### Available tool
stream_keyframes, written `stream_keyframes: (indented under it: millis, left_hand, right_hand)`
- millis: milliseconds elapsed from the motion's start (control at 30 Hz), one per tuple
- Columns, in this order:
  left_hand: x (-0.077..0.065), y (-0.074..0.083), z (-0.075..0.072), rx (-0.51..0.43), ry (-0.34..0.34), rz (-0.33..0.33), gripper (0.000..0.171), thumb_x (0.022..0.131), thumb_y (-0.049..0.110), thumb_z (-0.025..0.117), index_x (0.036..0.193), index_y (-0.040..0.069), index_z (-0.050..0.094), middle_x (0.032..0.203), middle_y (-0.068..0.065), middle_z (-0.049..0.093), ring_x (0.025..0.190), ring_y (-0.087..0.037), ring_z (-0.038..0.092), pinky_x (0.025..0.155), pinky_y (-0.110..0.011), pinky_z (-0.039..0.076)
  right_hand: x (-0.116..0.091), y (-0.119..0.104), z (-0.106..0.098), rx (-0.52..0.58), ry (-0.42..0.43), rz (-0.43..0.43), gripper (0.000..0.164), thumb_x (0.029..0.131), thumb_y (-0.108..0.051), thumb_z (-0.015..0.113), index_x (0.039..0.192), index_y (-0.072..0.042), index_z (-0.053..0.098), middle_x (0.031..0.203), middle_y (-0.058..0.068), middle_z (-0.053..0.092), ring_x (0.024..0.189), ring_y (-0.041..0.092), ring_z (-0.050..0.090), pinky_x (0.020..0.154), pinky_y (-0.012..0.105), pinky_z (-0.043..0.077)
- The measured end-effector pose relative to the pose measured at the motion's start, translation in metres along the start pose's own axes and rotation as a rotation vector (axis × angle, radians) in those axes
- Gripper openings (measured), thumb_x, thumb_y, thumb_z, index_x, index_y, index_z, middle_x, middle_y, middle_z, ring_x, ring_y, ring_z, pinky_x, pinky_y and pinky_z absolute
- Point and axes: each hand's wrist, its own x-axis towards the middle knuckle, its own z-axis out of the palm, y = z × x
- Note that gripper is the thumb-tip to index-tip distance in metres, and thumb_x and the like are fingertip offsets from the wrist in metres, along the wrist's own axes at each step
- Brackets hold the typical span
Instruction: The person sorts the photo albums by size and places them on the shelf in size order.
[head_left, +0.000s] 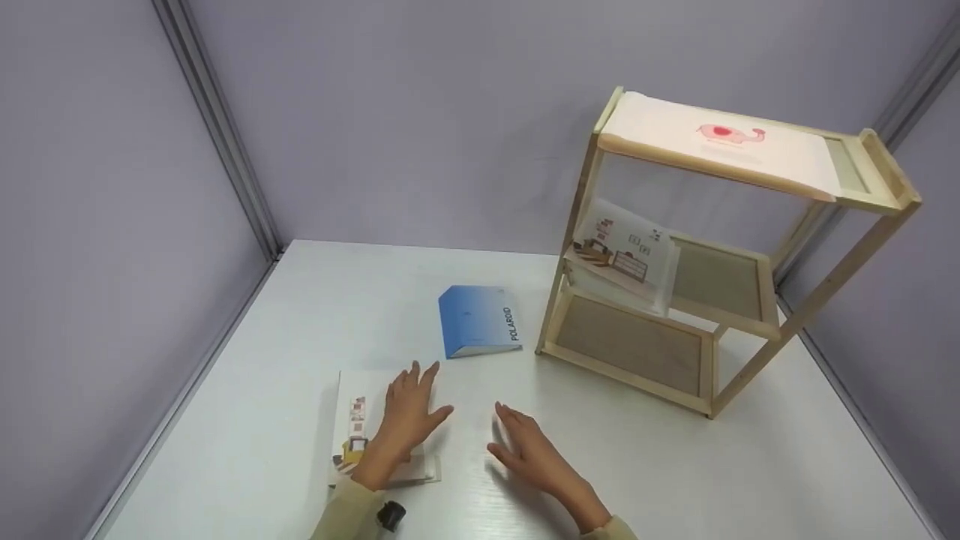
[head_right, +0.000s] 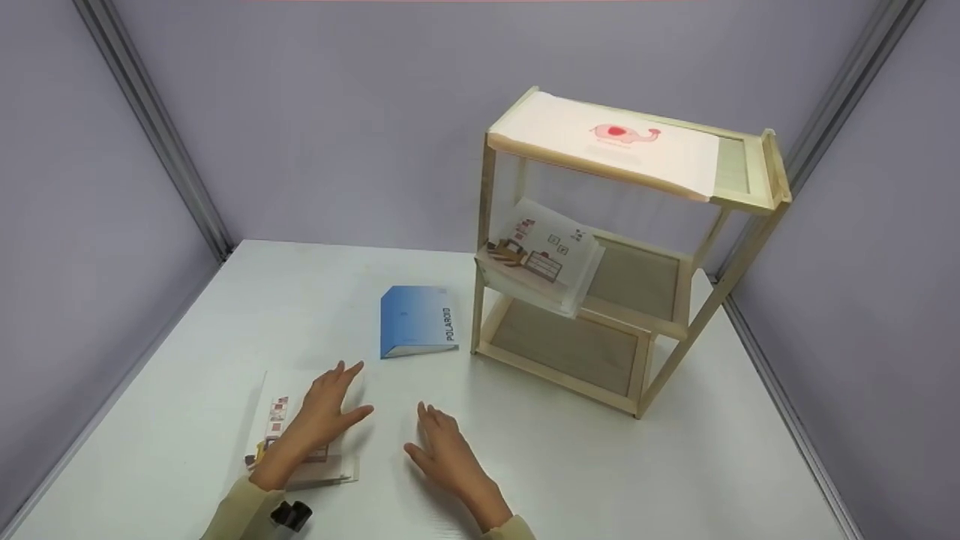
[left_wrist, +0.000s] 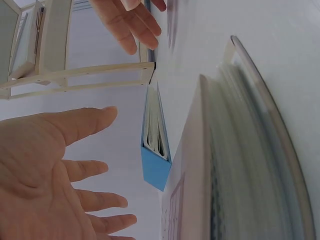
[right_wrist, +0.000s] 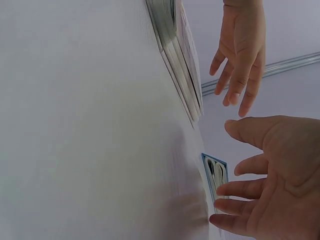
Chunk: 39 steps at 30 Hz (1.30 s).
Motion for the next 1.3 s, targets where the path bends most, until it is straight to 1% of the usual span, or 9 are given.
stream_keyframes:
  millis: [100,233,333,533,633,833,933,1100,1300]
  left_hand:
    - [-0.002,-0.002,-0.001,0.02,-0.009,-0.028,0.069,0.082,0.026,0.07,0.138,0.002,0.04,0.14,-0.034,0.031,0.127,-0.051,0.027,0.102,-0.063,0.023]
    - [-0.004,-0.004,-0.004,0.048,-0.003,-0.03,0.07,0.08,0.027,0.072,0.137,0.001,0.041,0.138,-0.036,0.032,0.126,-0.052,0.028,0.1,-0.065,0.025]
    - [-0.006,-0.006,-0.006,0.051,0.011,-0.035,0.07,0.079,0.026,0.073,0.136,0.0,0.041,0.137,-0.037,0.032,0.125,-0.052,0.029,0.098,-0.065,0.027]
    - [-0.009,-0.01,-0.009,0.051,0.023,-0.097,0.071,0.079,0.025,0.073,0.138,0.001,0.04,0.138,-0.037,0.03,0.123,-0.051,0.03,0.097,-0.064,0.03]
    - [-0.011,-0.011,-0.011,0.05,0.024,-0.116,0.072,0.079,0.025,0.073,0.138,0.002,0.04,0.139,-0.037,0.03,0.124,-0.05,0.03,0.097,-0.065,0.029]
    - [-0.013,-0.014,-0.013,0.049,0.001,-0.162,0.075,0.078,0.026,0.074,0.14,0.003,0.038,0.141,-0.036,0.027,0.127,-0.05,0.025,0.1,-0.066,0.022]
    - [-0.014,-0.016,-0.015,0.062,0.01,-0.169,0.075,0.077,0.025,0.075,0.139,0.001,0.039,0.14,-0.038,0.027,0.126,-0.051,0.024,0.099,-0.066,0.02]
    - [-0.015,-0.017,-0.018,0.11,0.029,-0.175,0.075,0.077,0.025,0.075,0.138,0.0,0.039,0.138,-0.04,0.027,0.123,-0.053,0.024,0.093,-0.064,0.022]
    - [-0.017,-0.021,-0.02,0.126,0.01,-0.192,0.077,0.078,0.026,0.075,0.139,0.001,0.037,0.139,-0.04,0.025,0.123,-0.053,0.023,0.092,-0.066,0.023]
  right_hand:
    - [0.001,-0.001,0.001,0.009,-0.009,0.002,0.065,0.095,-0.037,0.05,0.142,0.004,0.031,0.141,0.022,0.038,0.129,0.037,0.037,0.103,0.051,0.034]
    - [0.001,-0.004,0.002,0.033,-0.018,-0.001,0.065,0.095,-0.037,0.05,0.142,0.004,0.03,0.141,0.023,0.038,0.128,0.038,0.037,0.102,0.052,0.034]
    - [0.002,-0.006,0.003,0.037,-0.018,-0.005,0.065,0.095,-0.037,0.05,0.142,0.004,0.03,0.14,0.022,0.039,0.127,0.037,0.038,0.101,0.052,0.035]
    - [0.003,-0.009,0.006,0.02,-0.012,-0.013,0.063,0.095,-0.036,0.05,0.14,0.004,0.034,0.139,0.02,0.043,0.125,0.035,0.041,0.102,0.05,0.035]
    - [0.004,-0.011,0.007,0.029,-0.015,-0.018,0.062,0.095,-0.035,0.05,0.14,0.005,0.034,0.138,0.019,0.044,0.125,0.034,0.042,0.102,0.05,0.035]
    - [0.005,-0.013,0.009,0.041,-0.028,-0.044,0.062,0.096,-0.033,0.05,0.14,0.006,0.033,0.138,0.019,0.044,0.125,0.035,0.042,0.102,0.05,0.034]
    - [0.006,-0.013,0.011,0.048,-0.035,-0.05,0.062,0.096,-0.034,0.049,0.14,0.007,0.033,0.138,0.019,0.044,0.125,0.034,0.042,0.102,0.05,0.034]
    - [0.007,-0.014,0.013,0.054,-0.044,-0.057,0.062,0.097,-0.035,0.048,0.14,0.007,0.032,0.136,0.019,0.045,0.123,0.034,0.043,0.101,0.048,0.036]
    - [0.009,-0.016,0.014,0.075,-0.064,-0.045,0.062,0.096,-0.033,0.049,0.141,0.006,0.03,0.137,0.018,0.044,0.123,0.032,0.042,0.102,0.047,0.036]
